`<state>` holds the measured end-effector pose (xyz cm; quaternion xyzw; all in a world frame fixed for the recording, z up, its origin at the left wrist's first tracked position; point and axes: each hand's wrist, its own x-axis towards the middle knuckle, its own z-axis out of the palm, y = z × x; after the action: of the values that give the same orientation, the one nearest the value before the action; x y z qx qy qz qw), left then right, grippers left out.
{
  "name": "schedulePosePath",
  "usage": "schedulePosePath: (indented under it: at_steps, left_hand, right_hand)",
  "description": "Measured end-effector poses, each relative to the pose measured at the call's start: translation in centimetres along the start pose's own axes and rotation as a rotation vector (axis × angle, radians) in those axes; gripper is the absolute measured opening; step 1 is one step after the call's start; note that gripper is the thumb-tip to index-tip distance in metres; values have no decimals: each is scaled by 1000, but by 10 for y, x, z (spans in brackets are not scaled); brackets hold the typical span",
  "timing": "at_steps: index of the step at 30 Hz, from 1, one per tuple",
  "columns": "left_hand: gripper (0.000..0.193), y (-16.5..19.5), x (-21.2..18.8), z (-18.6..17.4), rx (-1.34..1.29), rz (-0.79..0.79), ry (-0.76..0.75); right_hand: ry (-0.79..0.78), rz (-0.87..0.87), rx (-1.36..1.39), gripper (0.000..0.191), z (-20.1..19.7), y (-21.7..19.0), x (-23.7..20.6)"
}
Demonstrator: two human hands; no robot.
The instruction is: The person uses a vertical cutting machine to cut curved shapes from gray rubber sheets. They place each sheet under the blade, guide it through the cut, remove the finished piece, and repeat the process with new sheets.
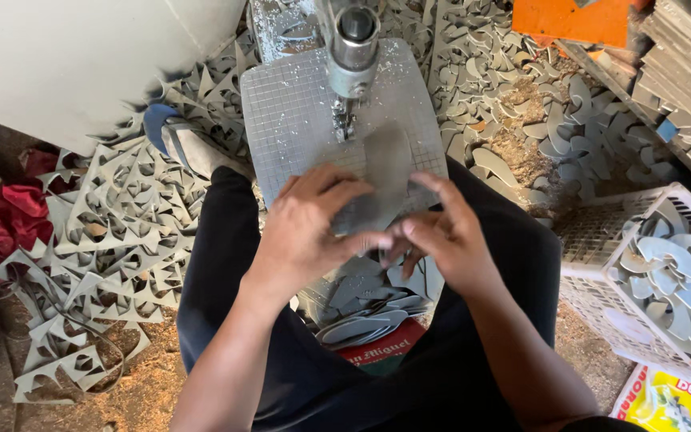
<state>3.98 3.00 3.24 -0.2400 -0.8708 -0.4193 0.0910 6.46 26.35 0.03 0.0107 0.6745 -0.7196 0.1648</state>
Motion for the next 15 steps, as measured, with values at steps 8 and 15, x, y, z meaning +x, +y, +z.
schedulePosePath:
  at_steps: [8,15]
  left_hand:
    - [37,-10,-4,-21,131,105,-67]
    - [33,-21,-6,-26,181,9,46]
  right_hand:
    - [164,-774,-1110,37,-11,-15,28]
    - [89,-793,-1092,24,-10,-17,54]
